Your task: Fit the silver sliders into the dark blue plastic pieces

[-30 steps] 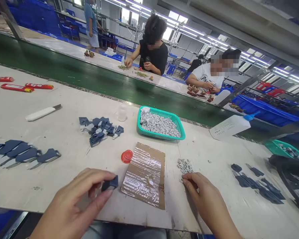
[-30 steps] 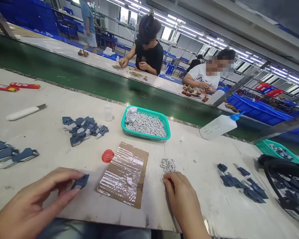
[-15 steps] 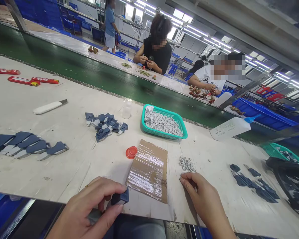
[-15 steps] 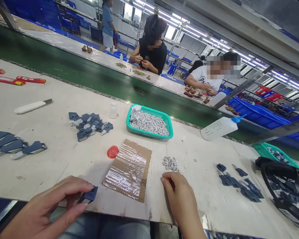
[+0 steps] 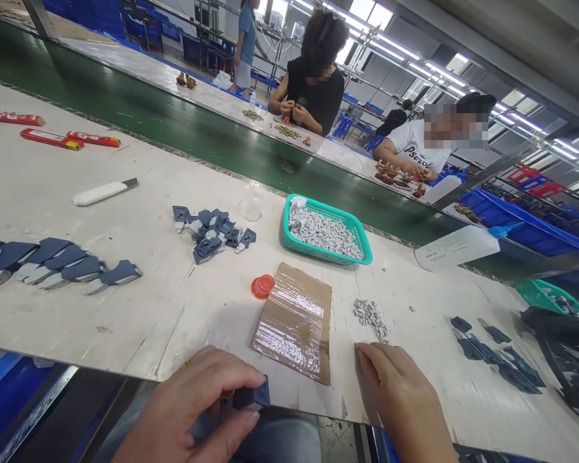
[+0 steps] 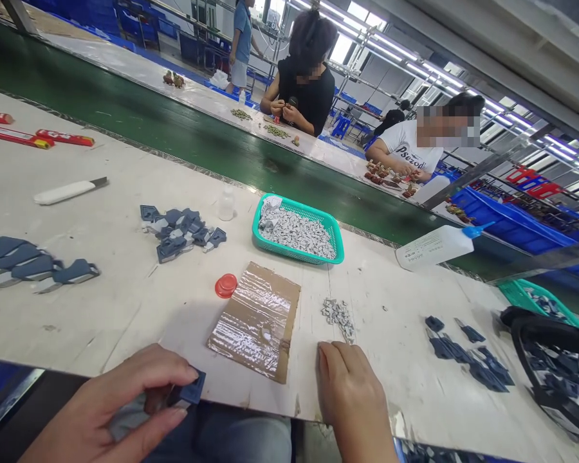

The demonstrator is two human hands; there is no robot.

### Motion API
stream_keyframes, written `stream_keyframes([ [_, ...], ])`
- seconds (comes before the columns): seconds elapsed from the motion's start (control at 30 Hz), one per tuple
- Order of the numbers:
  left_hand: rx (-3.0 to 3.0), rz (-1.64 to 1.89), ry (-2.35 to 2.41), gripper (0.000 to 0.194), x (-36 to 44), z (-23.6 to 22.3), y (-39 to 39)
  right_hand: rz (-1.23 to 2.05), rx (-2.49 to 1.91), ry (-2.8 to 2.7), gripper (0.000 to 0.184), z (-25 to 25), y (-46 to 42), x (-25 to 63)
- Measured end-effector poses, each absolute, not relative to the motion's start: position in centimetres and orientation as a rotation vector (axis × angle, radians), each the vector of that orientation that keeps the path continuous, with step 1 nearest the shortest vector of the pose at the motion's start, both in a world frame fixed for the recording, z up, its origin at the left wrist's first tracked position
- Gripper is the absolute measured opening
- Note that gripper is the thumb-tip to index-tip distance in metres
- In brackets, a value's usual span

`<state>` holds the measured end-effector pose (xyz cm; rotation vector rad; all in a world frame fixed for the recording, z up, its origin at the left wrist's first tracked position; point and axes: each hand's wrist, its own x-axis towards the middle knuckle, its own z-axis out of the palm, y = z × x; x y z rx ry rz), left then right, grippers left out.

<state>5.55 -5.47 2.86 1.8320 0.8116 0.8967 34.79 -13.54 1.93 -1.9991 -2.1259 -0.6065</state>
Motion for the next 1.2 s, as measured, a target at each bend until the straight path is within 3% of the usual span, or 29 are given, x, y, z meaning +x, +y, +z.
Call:
stream_keyframes([
  [0.5,1.712,0.879,0.857,0.031,5.6,2.9,-6.1,-0.632,-1.979,-2.197,0.026,2.6,-13.0,35.3],
  [0.73,1.286,0.652,1.020,0.032,6.2,2.5,-7.2,-0.193,-1.682,-2.155,0.012,4.1,-10.0,30.7],
  [1.0,1.206,0.625,0.897,0.033,6.4,2.9,-6.3,-0.200,-1.647,-2.355,0.022,3.1,-8.3,29.5],
  [1.2,1.130,0.672,0.830,0.032,6.9,3.3,-6.1,-0.120,-1.700,-2.152,0.014,4.8,-8.8,29.3],
])
